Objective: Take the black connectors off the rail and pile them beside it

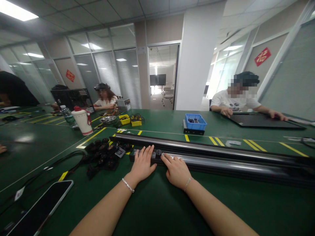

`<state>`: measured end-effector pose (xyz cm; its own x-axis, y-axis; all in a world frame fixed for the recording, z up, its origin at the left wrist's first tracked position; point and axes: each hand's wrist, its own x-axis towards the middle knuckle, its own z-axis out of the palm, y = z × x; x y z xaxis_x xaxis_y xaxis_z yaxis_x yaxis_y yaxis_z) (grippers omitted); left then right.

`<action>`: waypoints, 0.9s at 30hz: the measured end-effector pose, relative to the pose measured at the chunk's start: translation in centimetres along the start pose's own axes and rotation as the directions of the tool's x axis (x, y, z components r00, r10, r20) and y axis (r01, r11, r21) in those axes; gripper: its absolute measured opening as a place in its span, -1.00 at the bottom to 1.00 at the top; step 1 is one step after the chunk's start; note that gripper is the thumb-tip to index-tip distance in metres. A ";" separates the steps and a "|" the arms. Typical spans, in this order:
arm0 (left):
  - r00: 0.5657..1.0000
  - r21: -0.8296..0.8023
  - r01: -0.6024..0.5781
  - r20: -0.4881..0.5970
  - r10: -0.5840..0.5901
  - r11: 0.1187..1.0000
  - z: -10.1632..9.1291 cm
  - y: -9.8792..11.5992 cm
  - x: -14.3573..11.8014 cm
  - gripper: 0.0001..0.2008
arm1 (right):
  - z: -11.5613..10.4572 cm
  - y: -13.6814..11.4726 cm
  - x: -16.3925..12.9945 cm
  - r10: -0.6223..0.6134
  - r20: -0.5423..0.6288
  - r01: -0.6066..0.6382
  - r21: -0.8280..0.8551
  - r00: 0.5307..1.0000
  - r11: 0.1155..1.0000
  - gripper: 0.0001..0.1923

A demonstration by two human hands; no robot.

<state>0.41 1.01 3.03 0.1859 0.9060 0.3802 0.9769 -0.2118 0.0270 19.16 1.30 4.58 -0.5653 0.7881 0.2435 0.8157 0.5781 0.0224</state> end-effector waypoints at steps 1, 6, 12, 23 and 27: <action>1.000 -0.003 -0.022 -0.009 0.022 1.000 0.0 0.3 0.0 -0.19 | 0.0 0.0 0.0 0.004 -0.006 -0.004 0.003 1.000 1.000 -0.37; 0.989 -0.029 -0.147 -0.011 0.146 0.989 0.0 2.3 0.0 -0.22 | 0.1 0.1 -0.1 0.020 -0.022 -0.020 0.013 1.000 1.000 -0.38; 0.994 -0.015 -0.100 -0.048 0.099 0.995 0.5 2.9 0.0 -0.29 | 0.8 0.6 -0.3 -0.018 -0.060 0.020 0.021 0.998 1.000 -0.42; 0.995 0.022 -0.100 -0.021 0.100 0.995 0.5 2.6 0.0 -0.42 | 1.1 2.8 -1.0 0.165 -0.238 -0.168 0.006 0.957 0.986 -0.46; 0.996 0.038 -0.084 -0.001 0.084 0.996 0.2 2.7 0.1 -0.43 | 1.5 3.3 -1.0 0.169 -0.152 -0.174 -0.015 0.974 0.985 -0.50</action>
<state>3.04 0.58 2.97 0.2669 0.8850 0.3816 0.9612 -0.2728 -0.0396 22.27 2.77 2.91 -0.3937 0.8332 0.3884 0.9032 0.4292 -0.0053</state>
